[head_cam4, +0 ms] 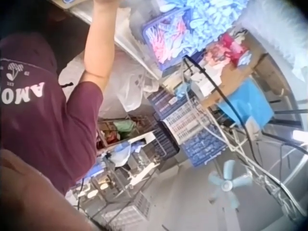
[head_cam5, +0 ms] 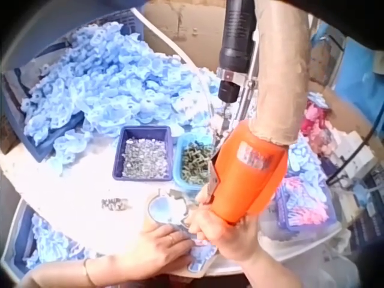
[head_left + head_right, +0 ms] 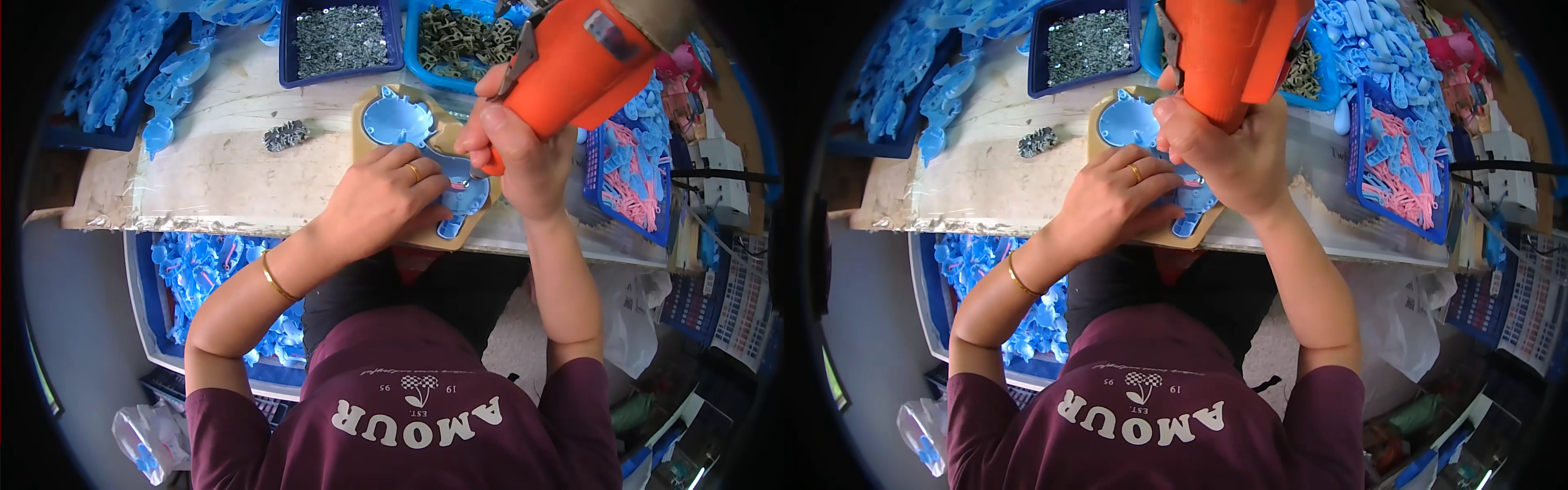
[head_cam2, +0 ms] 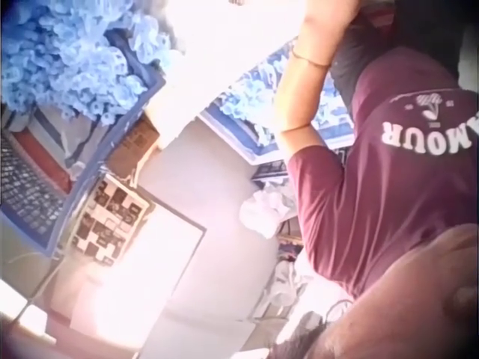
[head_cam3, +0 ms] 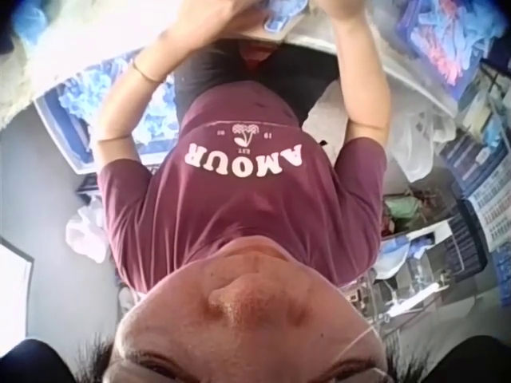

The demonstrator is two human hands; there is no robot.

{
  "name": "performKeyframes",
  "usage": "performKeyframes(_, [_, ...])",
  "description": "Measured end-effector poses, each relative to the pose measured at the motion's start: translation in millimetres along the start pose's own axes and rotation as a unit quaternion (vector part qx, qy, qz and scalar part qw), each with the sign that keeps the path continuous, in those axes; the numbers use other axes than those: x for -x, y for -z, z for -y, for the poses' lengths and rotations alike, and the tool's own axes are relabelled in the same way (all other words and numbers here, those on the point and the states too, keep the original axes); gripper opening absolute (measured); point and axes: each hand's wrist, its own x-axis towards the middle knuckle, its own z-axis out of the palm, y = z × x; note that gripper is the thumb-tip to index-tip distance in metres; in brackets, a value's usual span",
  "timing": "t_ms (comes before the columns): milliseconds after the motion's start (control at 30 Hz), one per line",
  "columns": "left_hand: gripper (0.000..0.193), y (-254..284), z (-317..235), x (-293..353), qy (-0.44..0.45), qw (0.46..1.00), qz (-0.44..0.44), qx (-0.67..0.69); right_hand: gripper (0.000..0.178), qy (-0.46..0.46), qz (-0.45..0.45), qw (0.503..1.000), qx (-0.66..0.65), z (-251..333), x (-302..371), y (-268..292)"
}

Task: Assembling small blue plastic toy components using a powered screwdriver tool and a jig.

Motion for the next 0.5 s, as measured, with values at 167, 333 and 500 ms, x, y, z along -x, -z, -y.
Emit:
performKeyframes(167, [0.024,1,-1,0,0.004,1.000,0.009,0.000,0.020,0.006,-0.002,1.000,0.027,-5,2,0])
performKeyframes(333, [0.022,1,-1,-1,0.008,1.000,0.016,0.000,0.021,0.009,-0.023,1.000,-0.006,-6,1,-2])
performKeyframes(500, [0.025,5,-4,-1,0.006,1.000,0.002,0.002,0.026,-0.037,0.011,0.999,-0.025,5,-4,2])
